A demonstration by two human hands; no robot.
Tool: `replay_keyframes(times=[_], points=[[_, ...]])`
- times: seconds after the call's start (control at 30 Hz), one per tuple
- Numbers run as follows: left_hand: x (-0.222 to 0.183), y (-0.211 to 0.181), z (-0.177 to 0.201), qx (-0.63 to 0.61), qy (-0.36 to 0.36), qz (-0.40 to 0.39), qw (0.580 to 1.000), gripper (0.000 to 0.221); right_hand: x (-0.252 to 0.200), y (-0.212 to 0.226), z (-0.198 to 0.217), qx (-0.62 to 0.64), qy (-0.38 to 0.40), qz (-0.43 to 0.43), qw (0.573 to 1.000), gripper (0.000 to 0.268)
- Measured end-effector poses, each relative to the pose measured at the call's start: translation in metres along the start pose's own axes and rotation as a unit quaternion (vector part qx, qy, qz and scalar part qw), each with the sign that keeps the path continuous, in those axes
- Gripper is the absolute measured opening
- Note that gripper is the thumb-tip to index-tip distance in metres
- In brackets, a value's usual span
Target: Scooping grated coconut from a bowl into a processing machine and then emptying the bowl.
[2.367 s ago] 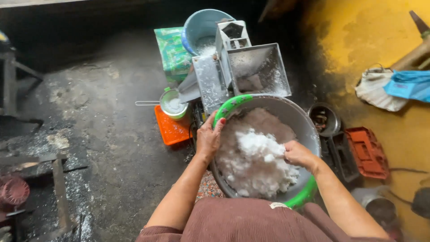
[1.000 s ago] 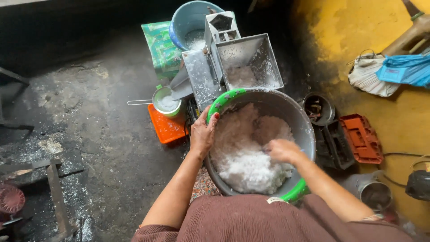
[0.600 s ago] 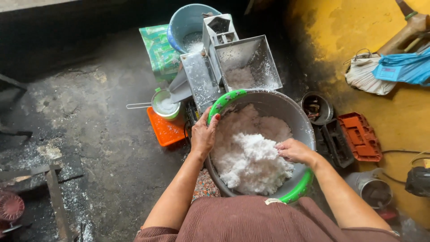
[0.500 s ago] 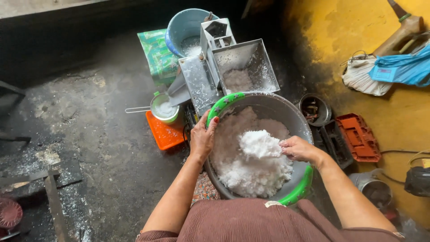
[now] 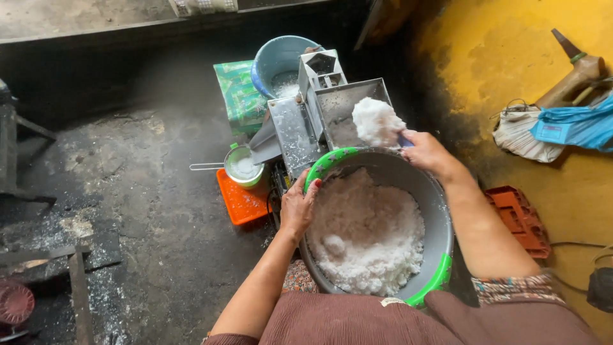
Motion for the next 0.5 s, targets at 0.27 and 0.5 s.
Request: replay_keyframes(times=[0.27,0.5], points=[[0.008,0.009,-0.005,0.019,0.000,0.015,1.000,0.050,-0.112,0.131,0.023,-0.289,-0.084,-0.028,0.953,0.045],[0.008,0.003,-0.007,0.055,0.018,0.009,0.998,0.060,-0.157,0.015,-0.014,-0.523,0.111,-0.158,0.830,0.033]])
Point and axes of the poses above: each hand's wrist, its own x-axis towards the middle knuckle, its own z-axis out of the back of the hand, y = z × x, the point moved 3 cm from there along x, towards the middle knuckle, and after that the axes turned 1 degree about -y, right-handed, at the moved point
